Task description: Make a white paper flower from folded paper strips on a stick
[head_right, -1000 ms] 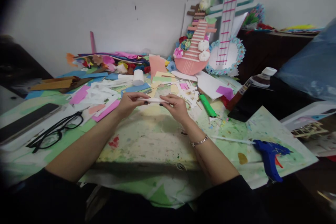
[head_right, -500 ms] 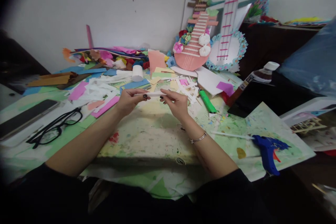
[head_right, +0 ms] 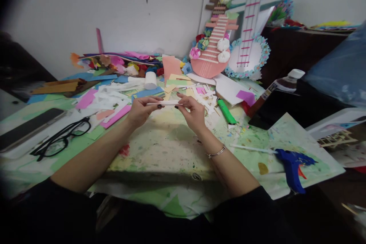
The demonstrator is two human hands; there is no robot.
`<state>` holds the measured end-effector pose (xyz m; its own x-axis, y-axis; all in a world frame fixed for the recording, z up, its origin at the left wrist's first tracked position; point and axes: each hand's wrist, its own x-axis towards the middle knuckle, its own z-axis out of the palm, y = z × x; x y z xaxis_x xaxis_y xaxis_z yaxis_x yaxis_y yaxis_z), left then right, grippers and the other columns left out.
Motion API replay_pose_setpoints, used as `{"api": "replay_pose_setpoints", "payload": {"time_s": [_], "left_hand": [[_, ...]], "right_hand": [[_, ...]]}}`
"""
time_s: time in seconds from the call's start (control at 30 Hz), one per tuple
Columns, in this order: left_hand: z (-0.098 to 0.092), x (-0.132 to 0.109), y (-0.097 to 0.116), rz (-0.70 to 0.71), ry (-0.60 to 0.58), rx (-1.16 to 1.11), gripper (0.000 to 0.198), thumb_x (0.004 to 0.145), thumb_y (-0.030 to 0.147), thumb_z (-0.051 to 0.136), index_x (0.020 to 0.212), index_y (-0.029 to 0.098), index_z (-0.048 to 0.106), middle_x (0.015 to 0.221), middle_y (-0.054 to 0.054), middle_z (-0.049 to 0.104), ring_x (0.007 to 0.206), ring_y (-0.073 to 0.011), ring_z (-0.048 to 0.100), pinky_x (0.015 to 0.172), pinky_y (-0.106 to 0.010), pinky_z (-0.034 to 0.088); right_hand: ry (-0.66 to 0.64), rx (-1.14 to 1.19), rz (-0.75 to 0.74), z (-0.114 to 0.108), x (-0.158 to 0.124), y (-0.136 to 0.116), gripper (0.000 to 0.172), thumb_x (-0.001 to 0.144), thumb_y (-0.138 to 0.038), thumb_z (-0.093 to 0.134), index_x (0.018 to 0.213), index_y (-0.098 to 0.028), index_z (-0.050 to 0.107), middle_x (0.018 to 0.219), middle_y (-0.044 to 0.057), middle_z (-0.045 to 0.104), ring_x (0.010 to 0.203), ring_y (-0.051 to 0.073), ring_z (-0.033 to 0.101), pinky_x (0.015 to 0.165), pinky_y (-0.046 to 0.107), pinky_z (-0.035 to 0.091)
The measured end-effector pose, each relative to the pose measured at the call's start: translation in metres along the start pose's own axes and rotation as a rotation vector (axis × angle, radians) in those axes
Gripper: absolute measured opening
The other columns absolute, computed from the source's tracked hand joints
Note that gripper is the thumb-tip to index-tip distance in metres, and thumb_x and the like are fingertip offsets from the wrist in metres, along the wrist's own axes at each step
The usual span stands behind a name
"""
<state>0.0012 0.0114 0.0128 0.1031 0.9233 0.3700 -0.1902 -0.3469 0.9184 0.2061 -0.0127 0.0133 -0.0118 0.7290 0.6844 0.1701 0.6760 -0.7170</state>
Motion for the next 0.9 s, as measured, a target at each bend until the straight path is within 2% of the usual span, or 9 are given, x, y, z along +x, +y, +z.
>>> {"api": "replay_pose_setpoints", "payload": {"time_s": [0.2,0.33,0.53,0.73,0.9], "left_hand": [[-0.001,-0.001,0.001,0.032,-0.034,0.012,0.017,0.058,0.025,0.085,0.071,0.019,0.076,0.092,-0.008,0.071,0.092,-0.0203,0.064,0.083,-0.035,0.052],[-0.003,0.0,0.003,0.056,-0.04,0.076,0.019,0.059,0.028,0.084,0.073,0.018,0.076,0.093,-0.008,0.071,0.091,-0.0209,0.065,0.08,-0.036,0.054],[-0.004,0.0,0.006,0.066,-0.044,0.135,0.018,0.058,0.026,0.084,0.072,0.018,0.076,0.091,-0.008,0.072,0.09,-0.0209,0.065,0.08,-0.035,0.055],[-0.003,-0.001,0.008,0.057,-0.06,0.12,0.021,0.058,0.026,0.084,0.075,0.017,0.076,0.095,-0.009,0.072,0.09,-0.0216,0.066,0.078,-0.035,0.056],[-0.001,-0.002,0.01,0.084,-0.064,0.143,0.018,0.065,0.028,0.081,0.079,0.017,0.077,0.098,-0.01,0.072,0.092,-0.0212,0.067,0.08,-0.034,0.056]], "right_hand": [[0.01,0.006,0.015,-0.002,0.0,0.002,0.004,0.079,-0.024,0.069,0.08,-0.024,0.065,0.107,0.006,0.071,0.1,0.022,0.067,0.081,0.037,0.056],[0.015,0.007,0.04,-0.003,0.0,0.003,0.004,0.077,-0.026,0.07,0.077,-0.023,0.066,0.096,0.005,0.073,0.09,0.021,0.069,0.08,0.036,0.056],[0.03,0.067,0.062,-0.003,0.001,0.004,0.004,0.074,-0.023,0.071,0.073,-0.022,0.068,0.087,0.004,0.073,0.09,0.022,0.069,0.08,0.036,0.056],[0.076,0.069,0.117,-0.002,0.004,-0.001,0.012,0.068,-0.029,0.076,0.068,-0.021,0.067,0.083,0.005,0.074,0.079,0.02,0.069,0.074,0.035,0.057],[0.093,0.075,0.146,-0.001,0.004,-0.002,0.016,0.067,-0.032,0.077,0.069,-0.02,0.066,0.084,0.005,0.073,0.078,0.02,0.069,0.072,0.036,0.058]]}}
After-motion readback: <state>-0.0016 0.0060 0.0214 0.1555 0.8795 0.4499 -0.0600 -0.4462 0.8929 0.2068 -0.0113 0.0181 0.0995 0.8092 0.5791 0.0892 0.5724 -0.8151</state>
